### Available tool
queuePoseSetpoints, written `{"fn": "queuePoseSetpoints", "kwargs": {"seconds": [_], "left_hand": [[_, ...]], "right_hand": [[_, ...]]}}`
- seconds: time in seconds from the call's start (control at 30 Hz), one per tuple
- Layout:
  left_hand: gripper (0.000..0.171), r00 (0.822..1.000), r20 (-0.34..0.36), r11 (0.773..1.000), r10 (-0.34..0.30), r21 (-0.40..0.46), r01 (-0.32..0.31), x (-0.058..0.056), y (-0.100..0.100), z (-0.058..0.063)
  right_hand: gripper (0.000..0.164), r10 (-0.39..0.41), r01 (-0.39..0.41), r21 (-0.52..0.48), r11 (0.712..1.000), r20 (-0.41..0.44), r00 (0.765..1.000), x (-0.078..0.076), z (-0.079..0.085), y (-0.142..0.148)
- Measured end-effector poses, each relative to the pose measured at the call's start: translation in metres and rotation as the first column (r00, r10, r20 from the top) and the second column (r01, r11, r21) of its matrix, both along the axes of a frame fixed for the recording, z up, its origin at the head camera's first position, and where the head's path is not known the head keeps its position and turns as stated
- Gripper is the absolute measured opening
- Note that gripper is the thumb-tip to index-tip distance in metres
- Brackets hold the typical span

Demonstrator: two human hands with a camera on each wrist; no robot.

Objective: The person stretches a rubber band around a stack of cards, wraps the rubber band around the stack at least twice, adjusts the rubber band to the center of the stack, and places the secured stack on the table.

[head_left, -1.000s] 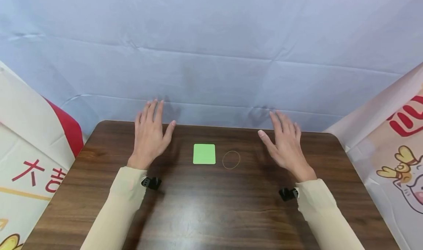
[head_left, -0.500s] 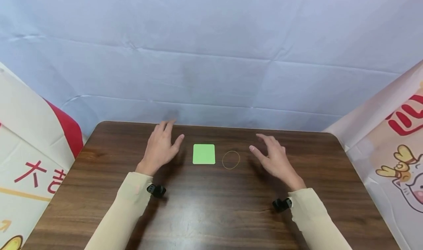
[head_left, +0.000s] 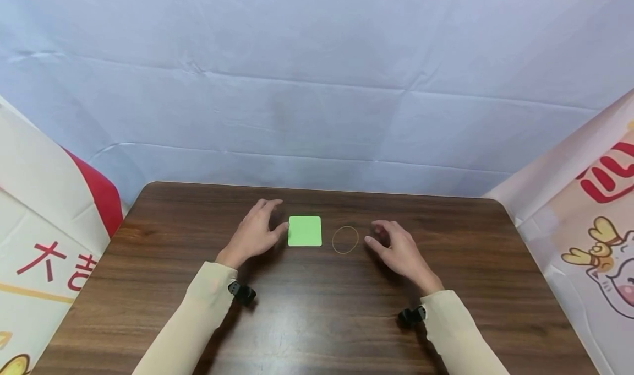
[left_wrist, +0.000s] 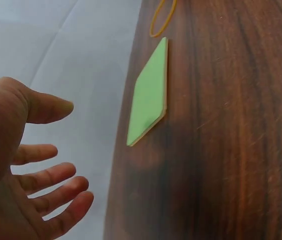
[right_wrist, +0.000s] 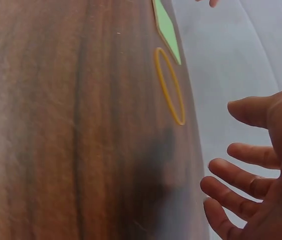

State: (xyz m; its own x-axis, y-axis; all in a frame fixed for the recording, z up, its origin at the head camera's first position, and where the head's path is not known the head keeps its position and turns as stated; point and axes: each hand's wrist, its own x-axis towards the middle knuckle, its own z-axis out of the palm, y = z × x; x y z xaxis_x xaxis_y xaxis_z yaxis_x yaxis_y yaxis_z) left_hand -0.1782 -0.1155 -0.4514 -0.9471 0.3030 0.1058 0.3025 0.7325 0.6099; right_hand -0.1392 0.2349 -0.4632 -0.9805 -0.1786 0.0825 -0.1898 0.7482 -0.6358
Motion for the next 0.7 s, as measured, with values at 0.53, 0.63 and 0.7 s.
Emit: {"fn": "queuePoseSetpoints", "kwargs": {"seconds": [0.53,0.63,0.7], "left_hand": [[0.075,0.985,0.134,0.993,-0.112,-0.015,0.115,-0.009,0.012,-0.025],[0.079,0.984,0.124,0.991,-0.126,-0.033,0.131,-0.011,0.014,-0.026],[0.083,0.982,0.132,0.989,-0.135,-0.037,0.141,-0.013,0.015,-0.027]], "right_hand": [[0.042,0.005,-0.007,0.066,0.998,0.025,1.000,-0.014,-0.015,-0.012],[0.041,0.013,-0.015,0.081,0.997,0.025,1.000,-0.018,-0.016,-0.014],[0.041,0.017,-0.020,0.089,0.996,0.030,0.999,-0.021,-0.016,-0.016]]}}
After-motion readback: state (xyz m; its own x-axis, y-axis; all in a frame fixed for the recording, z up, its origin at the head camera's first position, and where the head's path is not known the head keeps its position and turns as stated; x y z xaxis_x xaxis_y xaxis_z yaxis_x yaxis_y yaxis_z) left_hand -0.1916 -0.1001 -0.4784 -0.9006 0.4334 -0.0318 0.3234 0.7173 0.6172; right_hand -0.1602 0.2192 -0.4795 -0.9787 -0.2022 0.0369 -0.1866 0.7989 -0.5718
